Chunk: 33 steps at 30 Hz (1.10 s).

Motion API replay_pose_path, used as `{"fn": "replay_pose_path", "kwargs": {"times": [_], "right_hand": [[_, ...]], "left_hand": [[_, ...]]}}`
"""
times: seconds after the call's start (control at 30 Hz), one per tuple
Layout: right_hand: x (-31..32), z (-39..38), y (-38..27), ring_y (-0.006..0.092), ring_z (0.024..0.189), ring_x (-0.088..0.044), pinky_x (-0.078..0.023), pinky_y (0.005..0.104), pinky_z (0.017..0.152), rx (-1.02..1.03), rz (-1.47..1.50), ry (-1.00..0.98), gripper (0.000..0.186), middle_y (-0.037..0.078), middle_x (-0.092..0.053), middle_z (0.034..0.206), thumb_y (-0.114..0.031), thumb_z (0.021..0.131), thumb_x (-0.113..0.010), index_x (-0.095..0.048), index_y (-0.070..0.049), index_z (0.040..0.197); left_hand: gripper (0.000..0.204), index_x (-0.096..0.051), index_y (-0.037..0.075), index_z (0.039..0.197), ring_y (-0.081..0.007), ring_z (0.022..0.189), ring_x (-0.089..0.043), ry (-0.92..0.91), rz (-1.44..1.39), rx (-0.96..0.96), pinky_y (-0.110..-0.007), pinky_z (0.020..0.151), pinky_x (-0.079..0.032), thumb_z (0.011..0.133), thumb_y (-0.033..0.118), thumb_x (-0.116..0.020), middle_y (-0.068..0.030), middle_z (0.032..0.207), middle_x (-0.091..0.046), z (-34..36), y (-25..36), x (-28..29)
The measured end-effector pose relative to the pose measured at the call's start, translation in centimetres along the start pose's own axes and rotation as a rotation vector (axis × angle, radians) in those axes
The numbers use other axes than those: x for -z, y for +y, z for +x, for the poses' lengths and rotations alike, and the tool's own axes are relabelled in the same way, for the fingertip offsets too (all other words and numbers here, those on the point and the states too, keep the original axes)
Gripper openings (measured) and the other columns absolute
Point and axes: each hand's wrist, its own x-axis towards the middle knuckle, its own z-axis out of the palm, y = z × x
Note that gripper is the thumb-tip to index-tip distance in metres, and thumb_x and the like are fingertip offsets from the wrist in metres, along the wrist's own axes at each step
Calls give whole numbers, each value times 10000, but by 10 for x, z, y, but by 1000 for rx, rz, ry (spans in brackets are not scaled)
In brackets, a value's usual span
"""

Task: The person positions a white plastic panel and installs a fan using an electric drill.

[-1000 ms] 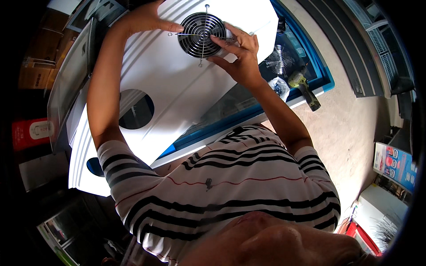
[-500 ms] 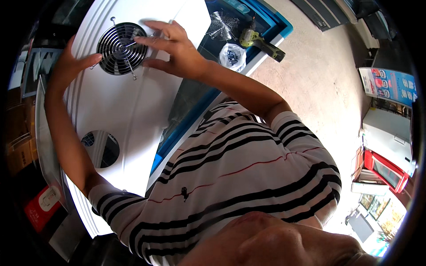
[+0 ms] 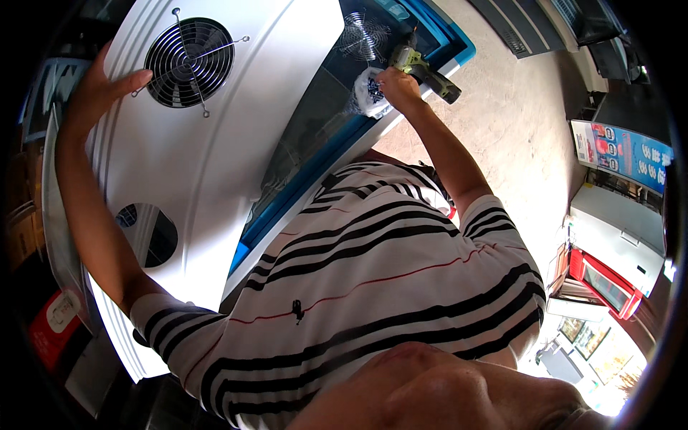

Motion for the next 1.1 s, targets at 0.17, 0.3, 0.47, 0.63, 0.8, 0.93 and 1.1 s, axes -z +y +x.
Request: {"fn": "replay_pose_path", "kwargs": {"times": [0.17, 0.3, 0.47, 0.63, 0.8, 0.93, 1.1], "right_hand": [[-13, -3, 9, 310, 933, -633, -502, 415, 780, 63, 113, 70, 204, 103, -636, 961, -117, 797, -562, -674, -166, 961], [2, -1, 2, 262, 905, -649, -522, 379, 728, 139, -60, 56, 199, 68, -642, 928, -135, 800, -569, -678, -182, 960], [-3, 17, 11, 212, 848, -663, -538, 376, 647, 266, -333, -43, 153, 13, -640, 882, -142, 809, -571, -670, -188, 916], [-12, 18, 13, 223, 817, -666, -542, 388, 626, 390, -368, 30, 71, 33, -636, 866, -149, 841, -553, -621, -165, 828], [14, -1, -6, 258, 836, -666, -529, 430, 629, 292, 21, 116, 99, 60, -629, 931, -215, 913, -514, -530, -118, 913], [-8, 6, 23, 261, 710, -671, -519, 407, 604, 207, 344, 124, 155, 85, -642, 803, -235, 942, -530, -498, -86, 975], [21, 45, 63, 139, 713, -678, -539, 255, 631, -99, 1000, 211, 176, 81, -679, 774, -152, 935, -584, -612, 21, 957]], "left_hand": [[1020, -365, 62, 1426, -254, 1096, -602, 3, -16, 74, -412, 952, -453, 651, 573, -789, -150, 1194, -621, -8, 16, -1], [994, -377, 61, 1419, -223, 1037, -621, 2, -80, 56, -370, 883, -489, 661, 550, -794, -128, 1166, -632, -11, 11, -2], [908, -393, 58, 1408, -187, 982, -627, -14, -137, 7, -348, 867, -489, 700, 446, -808, -107, 1133, -640, -12, 23, 0], [846, -425, 69, 1387, -175, 935, -641, -30, -125, 35, -328, 838, -502, 701, 341, -838, -86, 1073, -666, -14, 26, 4], [952, -393, 69, 1414, -237, 1152, -564, -81, -154, 2, -395, 1003, -422, 658, 442, -835, -140, 1259, -583, -14, 15, 4], [967, -382, 69, 1422, -247, 1152, -568, 116, 5, 7, -396, 1004, -425, 651, 432, -840, -145, 1264, -584, -16, 29, -2], [947, -413, 39, 1388, -203, 981, -647, 33, -52, 87, -342, 882, -506, 633, 382, -871, -119, 1097, -664, -21, 38, 1]]}}
